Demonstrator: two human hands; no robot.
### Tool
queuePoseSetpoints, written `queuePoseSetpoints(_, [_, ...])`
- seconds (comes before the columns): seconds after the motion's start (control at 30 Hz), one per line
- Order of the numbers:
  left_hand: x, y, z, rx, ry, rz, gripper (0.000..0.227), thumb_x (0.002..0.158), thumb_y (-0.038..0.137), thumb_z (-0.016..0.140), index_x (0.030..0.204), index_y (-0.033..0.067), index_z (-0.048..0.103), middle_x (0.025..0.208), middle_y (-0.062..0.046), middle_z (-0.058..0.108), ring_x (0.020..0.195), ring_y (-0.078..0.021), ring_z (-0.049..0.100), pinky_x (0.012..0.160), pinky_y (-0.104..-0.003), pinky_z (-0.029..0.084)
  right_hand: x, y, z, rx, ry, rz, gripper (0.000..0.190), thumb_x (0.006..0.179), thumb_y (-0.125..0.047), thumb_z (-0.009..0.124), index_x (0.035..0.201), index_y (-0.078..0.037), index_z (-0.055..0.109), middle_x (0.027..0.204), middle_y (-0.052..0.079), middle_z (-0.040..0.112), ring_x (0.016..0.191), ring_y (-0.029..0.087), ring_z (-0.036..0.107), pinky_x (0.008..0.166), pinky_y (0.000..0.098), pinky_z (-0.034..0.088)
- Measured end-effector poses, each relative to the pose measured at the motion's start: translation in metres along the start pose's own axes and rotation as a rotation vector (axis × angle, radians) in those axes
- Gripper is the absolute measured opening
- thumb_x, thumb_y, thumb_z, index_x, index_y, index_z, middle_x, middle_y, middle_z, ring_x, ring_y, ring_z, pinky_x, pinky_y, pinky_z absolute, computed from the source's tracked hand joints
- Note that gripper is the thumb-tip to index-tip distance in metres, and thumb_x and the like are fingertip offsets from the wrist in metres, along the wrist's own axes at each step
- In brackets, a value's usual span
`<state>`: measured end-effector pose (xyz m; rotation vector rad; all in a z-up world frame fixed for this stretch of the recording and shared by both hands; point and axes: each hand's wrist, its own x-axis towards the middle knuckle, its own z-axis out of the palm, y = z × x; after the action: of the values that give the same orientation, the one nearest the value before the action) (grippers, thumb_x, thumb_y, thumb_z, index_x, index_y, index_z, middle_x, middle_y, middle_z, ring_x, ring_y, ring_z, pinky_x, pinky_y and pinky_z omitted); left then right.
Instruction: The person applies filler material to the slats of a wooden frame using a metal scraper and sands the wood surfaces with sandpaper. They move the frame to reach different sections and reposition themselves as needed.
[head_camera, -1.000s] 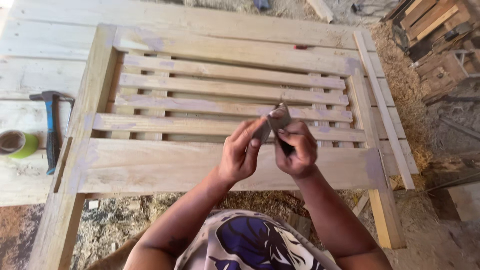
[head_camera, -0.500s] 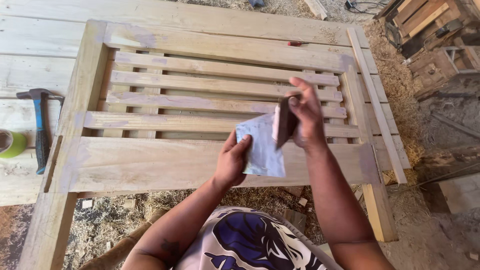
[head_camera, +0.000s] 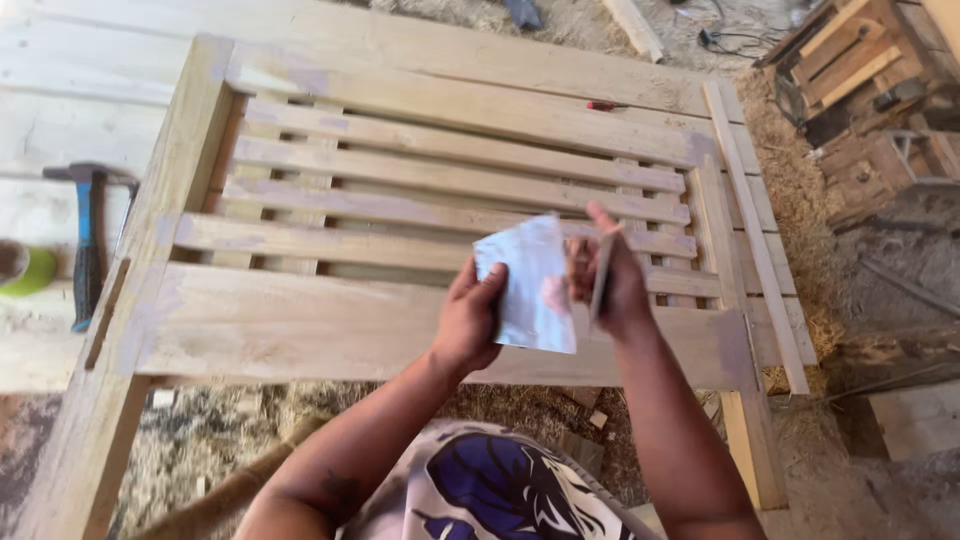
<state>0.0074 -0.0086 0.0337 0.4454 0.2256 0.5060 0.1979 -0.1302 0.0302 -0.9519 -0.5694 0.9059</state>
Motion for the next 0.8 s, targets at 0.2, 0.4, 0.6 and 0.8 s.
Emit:
queuePoseSetpoints(0.2, [0.005,-0.025,0.003,-0.049,0.054,0.032,0.038,0.104,0.013,0.053,0.141,0.0058,0.048,0.127,-0.014,0.063,0.111,-0.0223,0.064,0.096,-0.039,0.055,0.016,0.017,0.038,-0.088,0.144,0.088,0.094,0.093,-0.067,0.052,0.165,-0.009,0.029,0.117,0.012,0.067,0.105,0.021,0.068,0.090,0.0331,0.062])
queuePoseSetpoints(0.4, [0.018,0.039,-0.023,0.119,0.032,0.325,0.033,0.109,0.013,0.053,0.140,0.0025,0.051,0.125,-0.010,0.064,0.113,-0.0175,0.062,0.099,-0.034,0.052,0.018,0.059,0.021,-0.251,0.183,0.181,0.060,0.090,-0.028,0.073,0.143,-0.009,0.053,0.121,0.016,0.070,0.107,0.024,0.069,0.093,0.0362,0.061])
queuePoseSetpoints(0.6, [0.035,0.083,-0.049,0.665,0.170,0.696,0.037,0.114,0.016,0.049,0.146,-0.0015,0.048,0.132,-0.010,0.064,0.121,-0.0151,0.059,0.107,-0.030,0.048,0.053,-0.012,0.063,-1.310,-0.173,-0.607,0.007,0.095,-0.016,0.078,0.102,-0.014,0.078,0.112,0.001,0.070,0.104,0.014,0.068,0.090,0.0318,0.059])
queuePoseSetpoints(0.8, [0.073,0.111,-0.059,0.711,0.239,0.787,0.042,0.114,0.016,0.048,0.150,-0.0039,0.044,0.136,-0.012,0.063,0.126,-0.0155,0.057,0.111,-0.031,0.045,0.118,-0.005,0.143,-1.649,-0.517,-0.798,0.034,0.072,-0.004,0.077,0.105,-0.013,0.079,0.108,-0.001,0.073,0.103,0.017,0.069,0.095,0.0462,0.033])
